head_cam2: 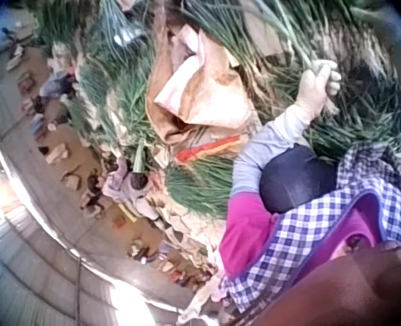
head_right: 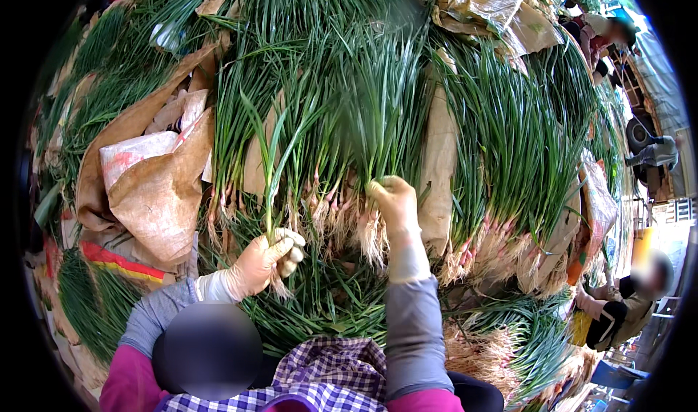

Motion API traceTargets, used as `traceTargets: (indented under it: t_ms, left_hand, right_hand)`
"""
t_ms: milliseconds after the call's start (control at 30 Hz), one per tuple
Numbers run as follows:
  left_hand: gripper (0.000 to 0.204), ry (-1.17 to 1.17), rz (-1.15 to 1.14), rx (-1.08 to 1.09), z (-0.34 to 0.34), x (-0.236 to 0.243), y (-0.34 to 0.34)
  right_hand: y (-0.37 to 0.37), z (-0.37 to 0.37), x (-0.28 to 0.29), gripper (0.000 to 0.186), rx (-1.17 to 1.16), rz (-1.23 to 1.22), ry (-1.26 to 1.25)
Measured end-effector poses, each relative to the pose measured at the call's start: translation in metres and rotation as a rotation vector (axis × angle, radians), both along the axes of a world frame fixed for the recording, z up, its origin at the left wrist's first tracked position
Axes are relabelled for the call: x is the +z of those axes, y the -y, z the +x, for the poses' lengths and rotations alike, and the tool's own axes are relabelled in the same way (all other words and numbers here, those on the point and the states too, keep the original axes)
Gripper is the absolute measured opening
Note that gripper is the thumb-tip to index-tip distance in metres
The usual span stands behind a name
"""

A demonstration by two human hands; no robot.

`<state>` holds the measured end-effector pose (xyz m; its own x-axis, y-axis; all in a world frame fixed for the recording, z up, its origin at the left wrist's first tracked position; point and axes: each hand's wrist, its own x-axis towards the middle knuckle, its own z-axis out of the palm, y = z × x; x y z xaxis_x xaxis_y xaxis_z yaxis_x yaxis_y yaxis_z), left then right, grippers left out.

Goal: The person sorts bundles of green onions by hand while sitting on the floor, picking up individual stalks, arranging them into bunches, and placing them onto stacks.

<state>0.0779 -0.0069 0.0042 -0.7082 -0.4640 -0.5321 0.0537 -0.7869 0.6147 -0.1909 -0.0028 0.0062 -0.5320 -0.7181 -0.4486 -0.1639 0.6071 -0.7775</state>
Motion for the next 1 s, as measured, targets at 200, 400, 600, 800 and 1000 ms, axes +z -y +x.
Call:
traceTargets:
  t_ms: [200,400,600,800,1000]
  left_hand:
    - [0.012,-0.004,-0.385,-0.100,-0.015,-0.021,-0.016]
    - [0.011,0.064,0.010,0.026,-0.015,0.003,-0.012]
    - [0.011,0.004,0.134,0.057,-0.006,-0.019,-0.008]
    - [0.007,-0.108,0.158,0.039,0.010,0.000,-0.005]
    - [0.029,-0.070,0.258,0.081,0.008,-0.021,-0.014]
  right_hand:
    - [-0.049,0.075,0.009,0.013,0.084,0.002,0.377]
    - [-0.057,0.116,-0.021,0.022,0.185,-0.174,-0.197]
    - [-0.056,0.128,-0.040,0.018,-0.254,-0.261,0.423]
    - [-0.070,0.067,-0.031,0.030,0.577,0.379,0.045]
    - [-0.048,0.114,-0.043,0.051,0.092,-0.182,1.152]
